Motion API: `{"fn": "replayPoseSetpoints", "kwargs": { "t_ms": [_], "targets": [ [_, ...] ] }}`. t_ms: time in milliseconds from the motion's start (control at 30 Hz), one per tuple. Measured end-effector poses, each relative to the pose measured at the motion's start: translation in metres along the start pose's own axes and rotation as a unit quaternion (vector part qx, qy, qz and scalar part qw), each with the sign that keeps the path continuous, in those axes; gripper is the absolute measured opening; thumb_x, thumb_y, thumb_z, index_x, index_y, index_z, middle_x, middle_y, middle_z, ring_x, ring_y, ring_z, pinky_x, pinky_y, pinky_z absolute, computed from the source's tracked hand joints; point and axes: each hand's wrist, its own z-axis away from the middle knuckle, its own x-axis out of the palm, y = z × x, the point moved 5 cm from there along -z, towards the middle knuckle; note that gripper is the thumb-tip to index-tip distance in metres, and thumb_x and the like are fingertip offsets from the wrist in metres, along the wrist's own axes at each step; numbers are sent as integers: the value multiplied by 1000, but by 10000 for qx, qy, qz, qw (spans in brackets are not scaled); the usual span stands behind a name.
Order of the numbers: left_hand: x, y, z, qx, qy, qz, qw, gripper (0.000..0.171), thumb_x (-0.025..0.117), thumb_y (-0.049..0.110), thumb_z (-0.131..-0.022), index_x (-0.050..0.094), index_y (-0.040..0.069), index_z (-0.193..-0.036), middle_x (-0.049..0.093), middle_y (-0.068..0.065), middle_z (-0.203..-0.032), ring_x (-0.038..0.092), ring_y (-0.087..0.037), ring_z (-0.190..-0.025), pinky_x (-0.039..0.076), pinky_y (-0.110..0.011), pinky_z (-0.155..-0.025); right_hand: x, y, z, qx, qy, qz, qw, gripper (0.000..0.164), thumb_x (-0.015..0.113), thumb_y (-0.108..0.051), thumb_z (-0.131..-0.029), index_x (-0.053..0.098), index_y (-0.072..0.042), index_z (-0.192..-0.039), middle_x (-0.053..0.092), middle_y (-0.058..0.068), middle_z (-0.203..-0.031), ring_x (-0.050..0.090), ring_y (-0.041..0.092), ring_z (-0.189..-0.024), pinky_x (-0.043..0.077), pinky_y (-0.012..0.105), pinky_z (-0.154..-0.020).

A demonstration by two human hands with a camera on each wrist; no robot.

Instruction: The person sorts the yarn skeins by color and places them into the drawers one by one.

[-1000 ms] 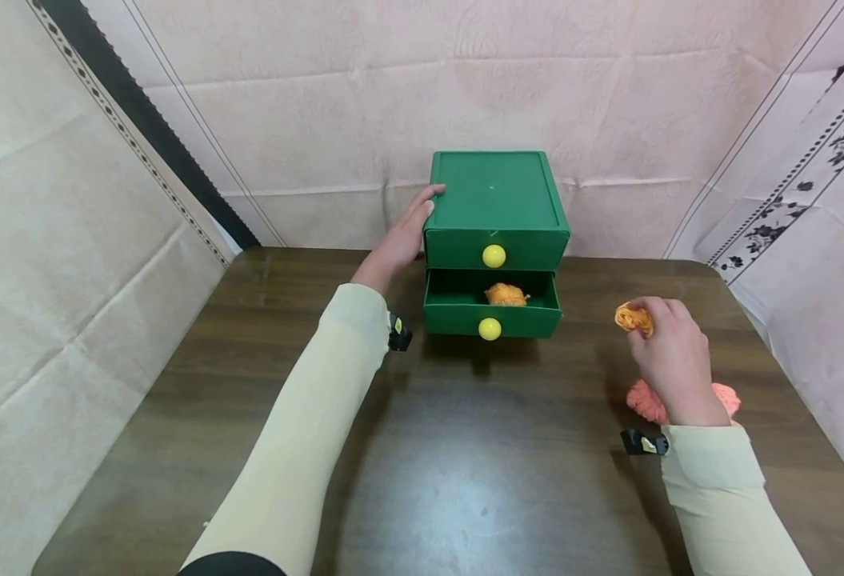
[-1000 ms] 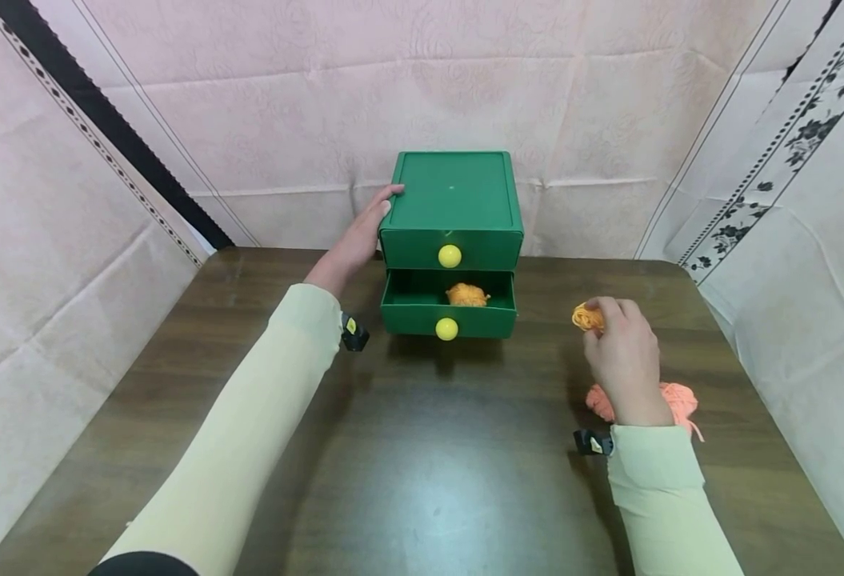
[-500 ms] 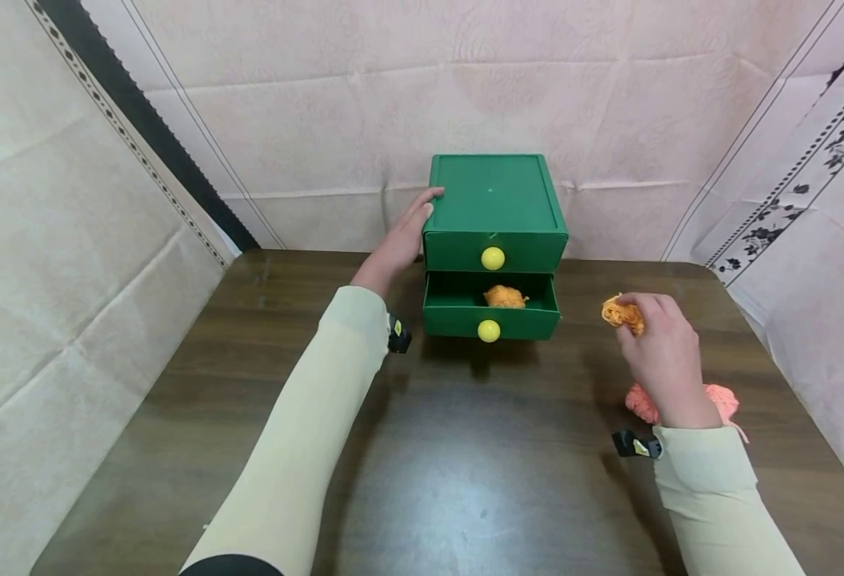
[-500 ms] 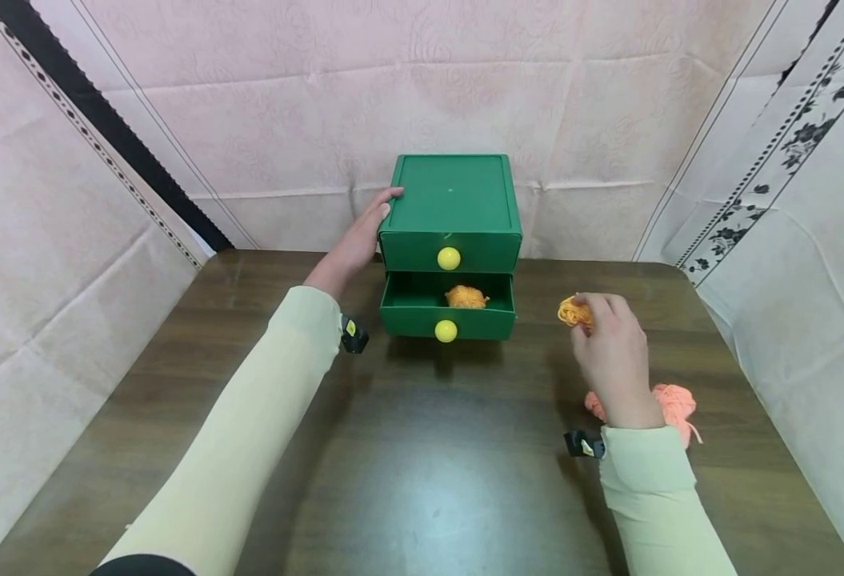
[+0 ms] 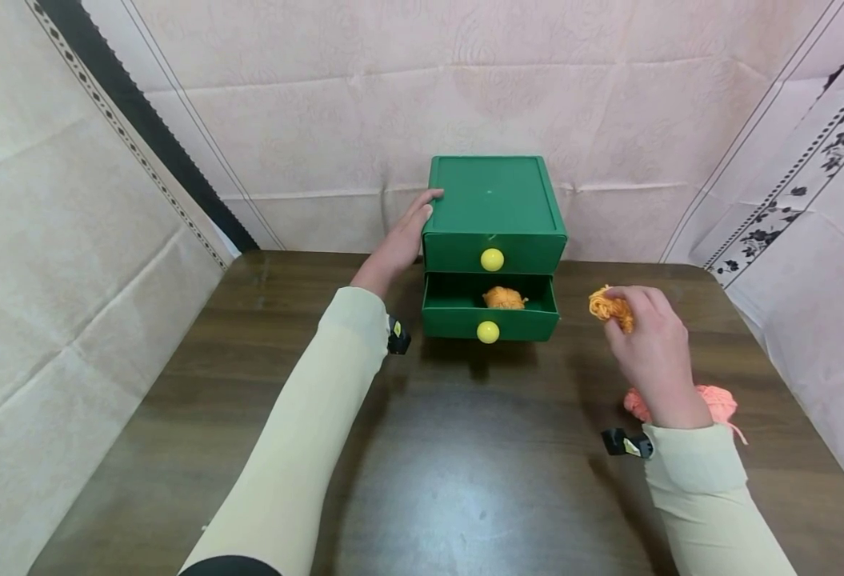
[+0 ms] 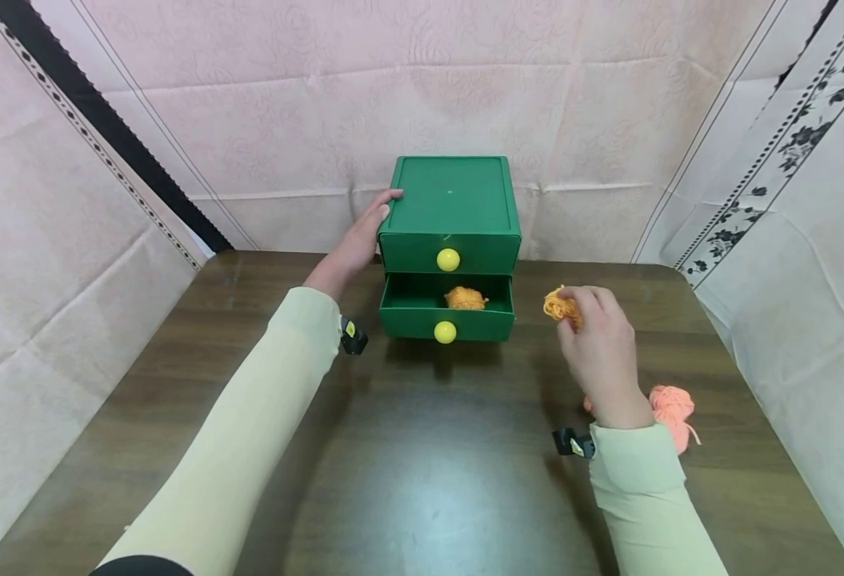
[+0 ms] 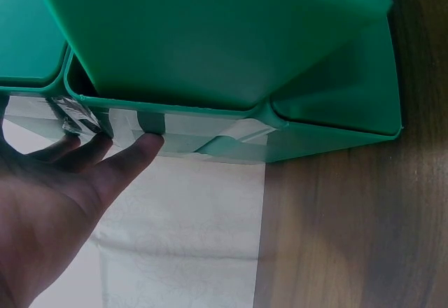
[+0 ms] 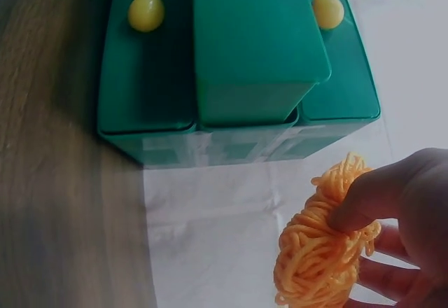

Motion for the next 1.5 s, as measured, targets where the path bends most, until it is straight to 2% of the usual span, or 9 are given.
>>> {"fn": "replayPoseSetpoints", "kwargs": {
  "t_ms": [467,833,1500],
  "targets": [
    [0,-3,-2,-11,36,126,9999,45,17,34,-108,24,31,-152,13,1,-162,19,-21,-147,21,-50,-117,-2,-17,-4,-479,509,-170,9974,27,66,3,-84,63,0,-111,59,20,-114,56,37,-102,48,58,-88],
    [1,-1,1,4,64,205,9998,44,18,33,-108,25,31,-151,14,0,-162,22,-24,-145,24,-51,-116,0,-27,-6,-532,594,-364,9962,27,67,2,-85,64,-2,-111,58,19,-116,57,35,-104,50,57,-89],
    [1,0,0,177,88,219,9996,45,19,30,-108,25,27,-152,14,-2,-162,20,-23,-147,21,-51,-117,5,-48,-10,-795,777,-654,9916,28,67,5,-84,65,-2,-111,61,15,-119,59,31,-108,51,52,-92]
  ]
}}
